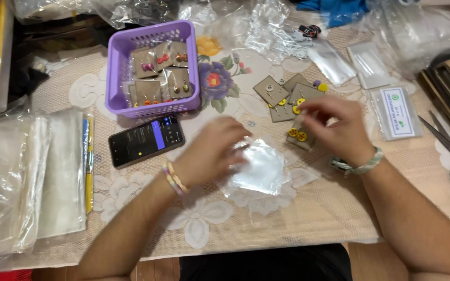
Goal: The person places individual earrings onto cardboard backing cards and then inserts each carded set into a small plastic bag at a desk.
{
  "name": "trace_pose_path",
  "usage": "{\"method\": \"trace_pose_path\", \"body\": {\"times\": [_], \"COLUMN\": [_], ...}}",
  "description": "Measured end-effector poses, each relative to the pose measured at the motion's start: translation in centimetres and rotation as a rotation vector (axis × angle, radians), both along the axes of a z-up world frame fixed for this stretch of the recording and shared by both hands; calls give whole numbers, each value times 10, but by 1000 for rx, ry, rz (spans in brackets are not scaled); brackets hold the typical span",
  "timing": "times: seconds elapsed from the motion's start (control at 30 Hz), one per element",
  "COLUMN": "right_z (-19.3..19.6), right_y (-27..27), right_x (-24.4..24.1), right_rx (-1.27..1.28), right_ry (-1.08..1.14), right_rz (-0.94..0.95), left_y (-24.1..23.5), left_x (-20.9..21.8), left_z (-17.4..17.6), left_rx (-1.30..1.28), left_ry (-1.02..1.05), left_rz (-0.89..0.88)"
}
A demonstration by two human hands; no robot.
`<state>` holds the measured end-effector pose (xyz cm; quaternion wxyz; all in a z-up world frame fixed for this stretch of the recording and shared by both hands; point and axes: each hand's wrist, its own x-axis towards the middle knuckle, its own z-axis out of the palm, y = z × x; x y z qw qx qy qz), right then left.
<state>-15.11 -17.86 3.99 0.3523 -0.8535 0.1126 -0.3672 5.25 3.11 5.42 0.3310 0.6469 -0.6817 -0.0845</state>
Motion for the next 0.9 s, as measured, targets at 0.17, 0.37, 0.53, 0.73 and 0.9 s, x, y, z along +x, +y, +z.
{"method": "trace_pose_path", "body": {"times": [0.17,0.37,0.53,0.73,0.9], "right_z": [7,25,8,5,-4], "right_y": [39,57,48,49,49], "right_x": [9,8,9,10,12], "right_rx": [-1,-132,-124,-69,5], "right_ry": [248,642,695,666,554], "right_rz": [308,415,343,301,248], "left_y": [3,0,-1,0,0], "left_x": [-23,-9,-10,-7,-3], "left_z": [-7,-25,-11,-30,-32], "left_rx": [408,382,291,155,4], "left_ry": [-61,27,246,354,280], "left_rz": [-1,81,128,231,228]}}
